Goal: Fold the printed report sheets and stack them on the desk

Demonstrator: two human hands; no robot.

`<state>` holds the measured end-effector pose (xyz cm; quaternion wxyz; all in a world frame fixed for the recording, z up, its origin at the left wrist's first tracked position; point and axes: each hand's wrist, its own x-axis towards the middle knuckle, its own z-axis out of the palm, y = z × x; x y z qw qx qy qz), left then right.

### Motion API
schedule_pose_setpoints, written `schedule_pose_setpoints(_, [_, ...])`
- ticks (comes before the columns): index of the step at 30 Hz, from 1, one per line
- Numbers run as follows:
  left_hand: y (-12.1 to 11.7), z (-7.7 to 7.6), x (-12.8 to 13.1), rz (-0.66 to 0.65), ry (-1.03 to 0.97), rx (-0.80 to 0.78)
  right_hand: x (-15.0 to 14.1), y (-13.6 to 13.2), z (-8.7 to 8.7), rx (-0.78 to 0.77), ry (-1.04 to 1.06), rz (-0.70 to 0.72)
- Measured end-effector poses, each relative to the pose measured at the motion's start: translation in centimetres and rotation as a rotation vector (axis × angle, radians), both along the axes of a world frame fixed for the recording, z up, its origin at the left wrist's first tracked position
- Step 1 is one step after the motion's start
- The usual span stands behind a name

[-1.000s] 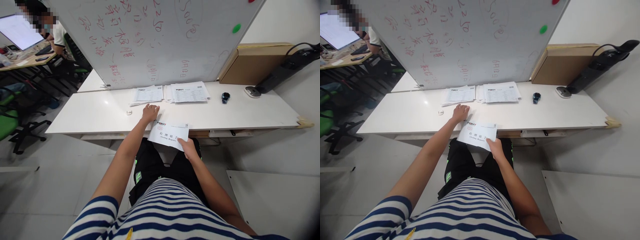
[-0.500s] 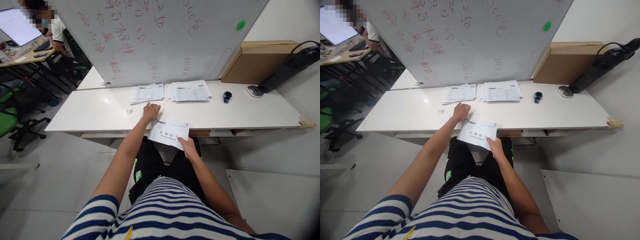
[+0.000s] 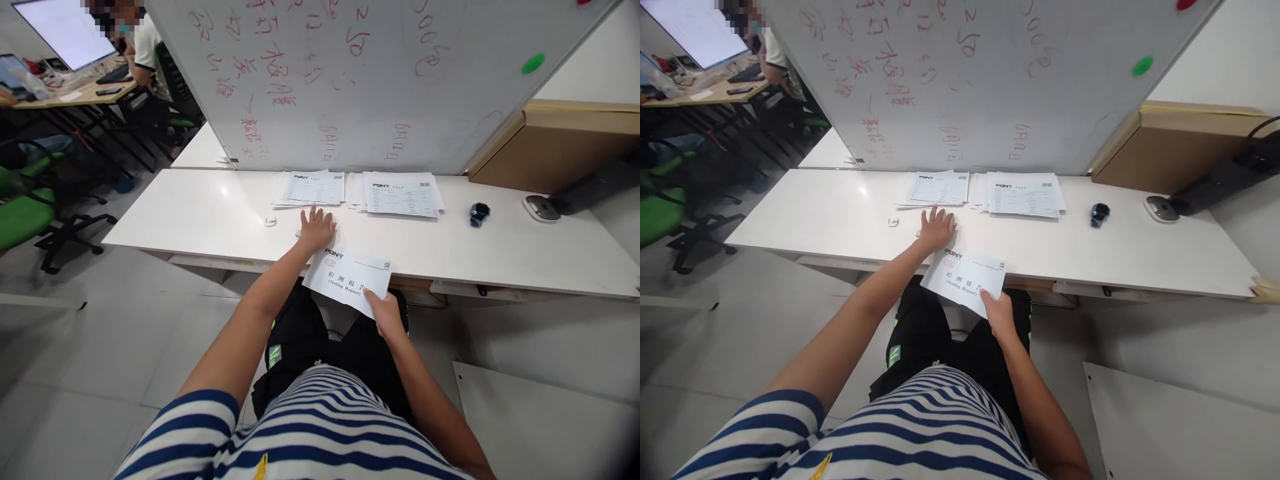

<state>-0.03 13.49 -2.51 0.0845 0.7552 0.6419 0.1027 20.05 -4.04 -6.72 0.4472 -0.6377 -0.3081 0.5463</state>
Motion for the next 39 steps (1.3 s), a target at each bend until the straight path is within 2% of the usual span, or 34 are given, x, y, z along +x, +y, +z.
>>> schedule_pose_setpoints(6, [0.2, 0.1, -0.5, 0.023, -0.095, -0.005, -0.3, -0.2, 0.7, 0.026, -0.042, -0.007])
schedule_pose_setpoints(10, [0.5, 1.1, -0.8, 0.089, -0.204, -0.022, -0.1, -0.5, 1.4, 0.037, -0.08, 0.025])
schedule_pose_setpoints(12, [0.4, 1.8, -1.2, 0.12, -0.306, 0.06, 0.2, -0.6, 1.9, 0.036, -0.118, 0.041])
schedule_pose_setpoints(14, [-0.3, 2.1, -1.8, 0.175, -0.406, 0.213, 0.9, -0.8, 2.5, 0.061, -0.178, 0.069])
schedule_pose_setpoints(16, [-1.2, 1.9, -2.8, 0.238, -0.465, 0.356, 1.9, -0.9, 3.4, 0.102, -0.229, 0.097])
schedule_pose_setpoints(18, [-2.4, 1.2, -4.1, 0.259, -0.469, 0.416, 3.2, -1.1, 4.4, 0.123, -0.248, 0.1])
schedule_pose_setpoints(21, [-3.7, -0.3, -5.9, 0.26, -0.512, 0.355, 5.0, -1.5, 6.1, 0.108, -0.221, 0.084])
schedule_pose_setpoints(24, [-4.2, -1.4, -7.1, 0.307, -0.679, 0.286, 6.0, -2.2, 8.0, 0.117, -0.193, 0.088])
schedule_pose_setpoints(26, [-4.2, -1.7, -7.3, 0.314, -0.746, 0.272, 6.2, -2.9, 9.2, 0.144, -0.167, 0.086])
schedule_pose_setpoints(29, [-4.2, -1.5, -7.2, 0.298, -0.745, 0.25, 6.1, -4.0, 10.5, 0.183, -0.079, 0.088])
schedule_pose_setpoints(33, [-4.5, -0.9, -6.9, 0.27, -0.722, 0.229, 6.0, -4.7, 11.2, 0.204, 0.029, 0.095])
schedule_pose_setpoints(39, [-4.9, -0.5, -6.7, 0.275, -0.727, 0.213, 5.9, -4.7, 10.9, 0.193, 0.025, 0.078])
